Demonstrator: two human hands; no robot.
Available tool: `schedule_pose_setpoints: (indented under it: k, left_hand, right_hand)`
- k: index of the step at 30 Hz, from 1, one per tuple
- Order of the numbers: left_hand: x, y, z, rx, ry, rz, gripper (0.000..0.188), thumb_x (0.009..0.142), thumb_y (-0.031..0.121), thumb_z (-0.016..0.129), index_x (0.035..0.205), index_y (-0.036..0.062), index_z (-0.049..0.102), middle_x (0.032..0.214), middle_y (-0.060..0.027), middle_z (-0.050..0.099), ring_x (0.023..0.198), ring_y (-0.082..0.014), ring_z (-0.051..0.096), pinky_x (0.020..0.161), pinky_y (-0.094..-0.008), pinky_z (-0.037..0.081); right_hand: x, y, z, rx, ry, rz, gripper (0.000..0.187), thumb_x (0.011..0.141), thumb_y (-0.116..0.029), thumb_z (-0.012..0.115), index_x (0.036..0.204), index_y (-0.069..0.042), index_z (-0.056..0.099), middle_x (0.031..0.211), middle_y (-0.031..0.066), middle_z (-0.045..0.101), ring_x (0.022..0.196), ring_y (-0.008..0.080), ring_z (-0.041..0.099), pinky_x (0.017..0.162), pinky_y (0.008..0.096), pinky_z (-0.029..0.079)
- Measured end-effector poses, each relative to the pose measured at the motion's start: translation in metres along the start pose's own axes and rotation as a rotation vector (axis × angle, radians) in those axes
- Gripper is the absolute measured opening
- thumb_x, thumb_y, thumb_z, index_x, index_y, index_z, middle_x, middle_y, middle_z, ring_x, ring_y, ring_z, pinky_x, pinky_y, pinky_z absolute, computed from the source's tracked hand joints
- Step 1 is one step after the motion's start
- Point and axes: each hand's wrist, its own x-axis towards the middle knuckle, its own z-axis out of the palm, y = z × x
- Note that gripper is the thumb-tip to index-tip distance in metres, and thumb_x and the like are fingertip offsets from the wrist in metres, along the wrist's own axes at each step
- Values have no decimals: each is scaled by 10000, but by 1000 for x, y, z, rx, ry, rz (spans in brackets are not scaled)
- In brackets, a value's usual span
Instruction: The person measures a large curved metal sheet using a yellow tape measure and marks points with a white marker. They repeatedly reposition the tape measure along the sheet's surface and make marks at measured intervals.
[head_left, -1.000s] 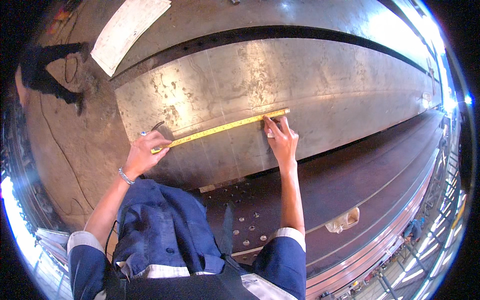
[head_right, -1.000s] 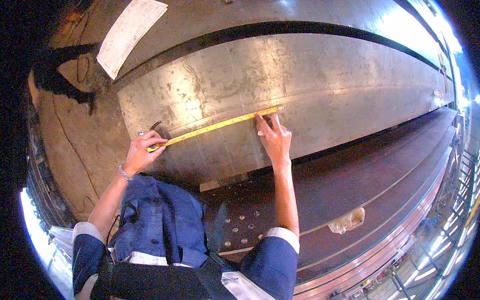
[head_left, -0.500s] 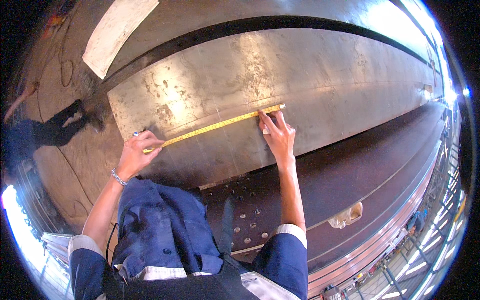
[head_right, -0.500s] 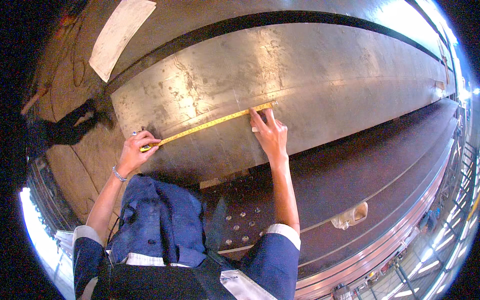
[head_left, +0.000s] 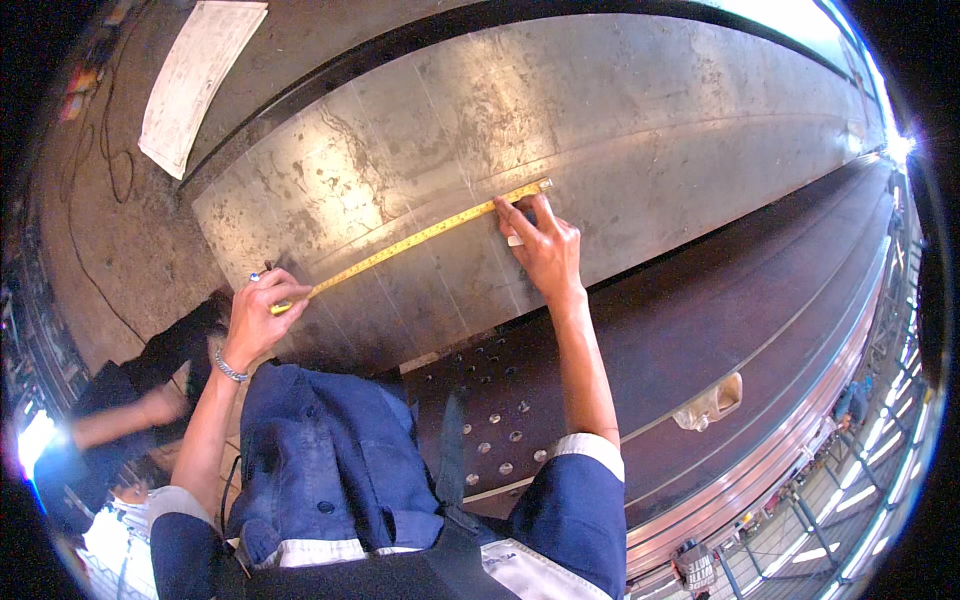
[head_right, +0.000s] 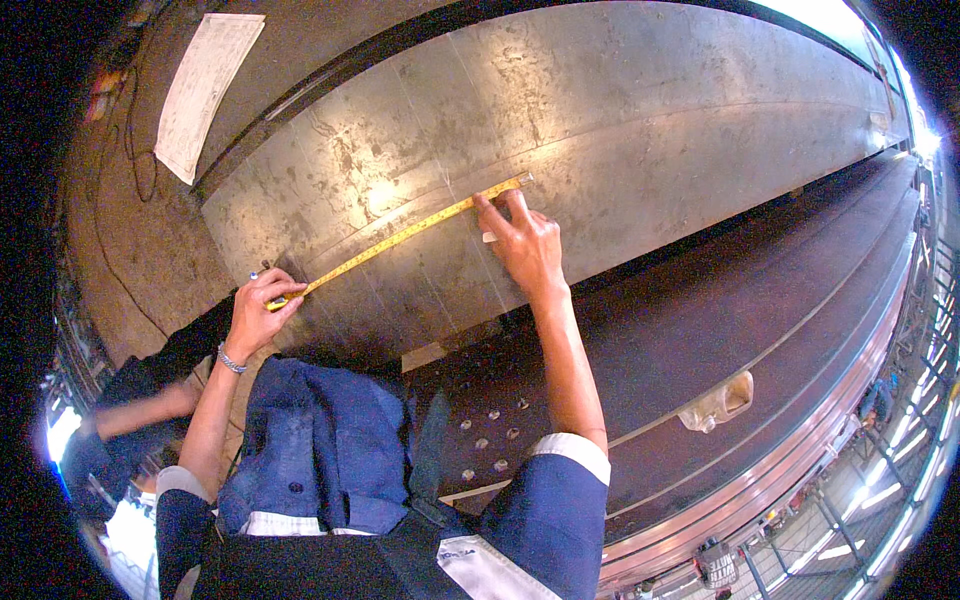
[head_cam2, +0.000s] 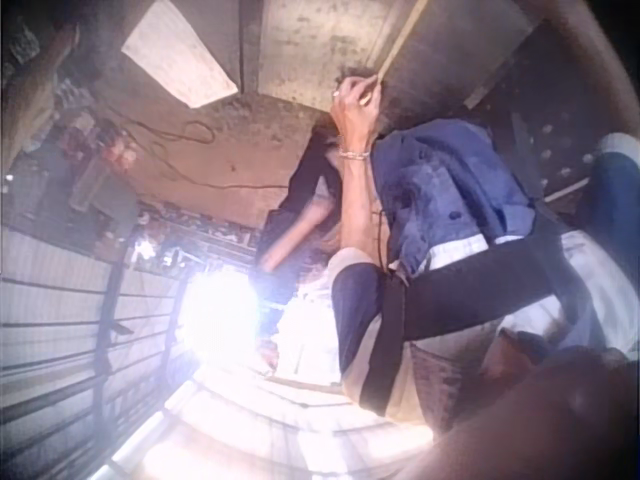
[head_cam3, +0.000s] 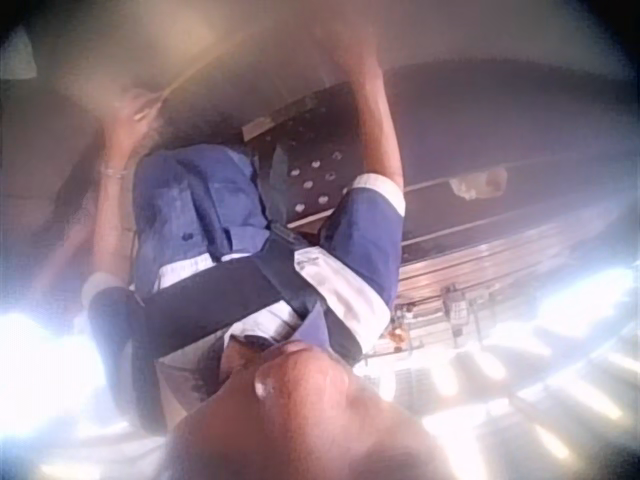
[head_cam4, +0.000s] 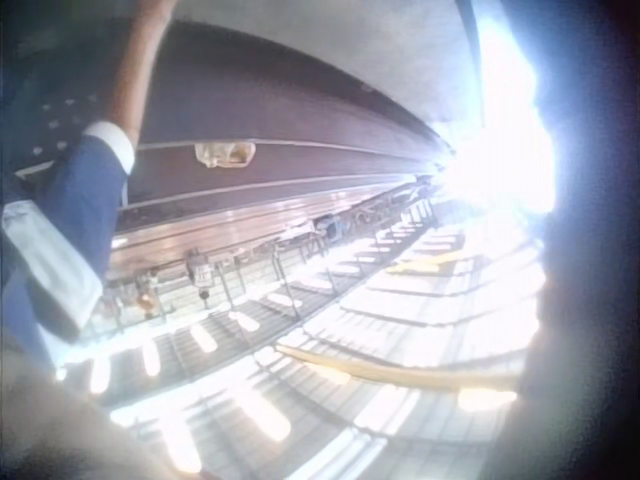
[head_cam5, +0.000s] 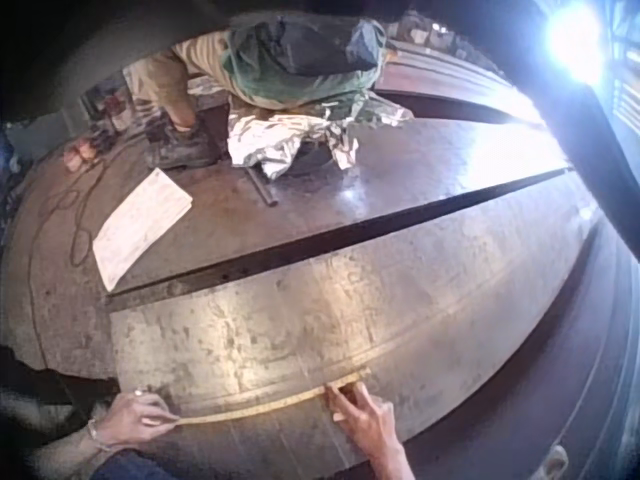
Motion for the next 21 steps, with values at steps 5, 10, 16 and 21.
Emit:
schedule_pose_setpoints:
  k: [5, 10, 16, 21]
  left_hand:
    - [0, 0, 0, 29, 9, 8, 175, 775, 125, 763, 947, 99, 768, 916, -34, 683, 868, -236, 658, 789, -351, 519]
    - [-1, 0, -1, 8, 0, 6, 176, 791, 130, 773, 964, 100, 768, 913, -41, 683, 857, -229, 667, 795, -340, 535]
    - [-2, 0, -1, 32, -3, -10, 177, 812, 164, 764, 982, 113, 769, 925, -25, 682, 848, -218, 662, 787, -340, 538]
    - [-4, -4, 0, 1, -8, -11, 165, 819, 174, 741, 978, 139, 771, 939, -12, 679, 850, -216, 654, 794, -345, 533]
  right_hand:
    - [1, 0, -3, -24, -17, -9, 448, 754, -87, 771, 1181, -208, 709, 941, 33, 608, 672, 216, 664, 602, 336, 565]
    - [-1, 3, 2, -16, -18, -24, 475, 740, -107, 762, 1196, -219, 694, 970, 35, 586, 657, 223, 661, 585, 354, 558]
    - [-2, 5, 0, -1, -32, -25, 571, 690, -69, 773, 1230, -228, 677, 1016, 40, 589, 715, 225, 678, 614, 353, 568]
    - [-1, 4, 0, -38, -31, -35, 588, 678, -73, 800, 1235, -218, 678, 1032, 51, 589, 705, 223, 674, 608, 346, 563]
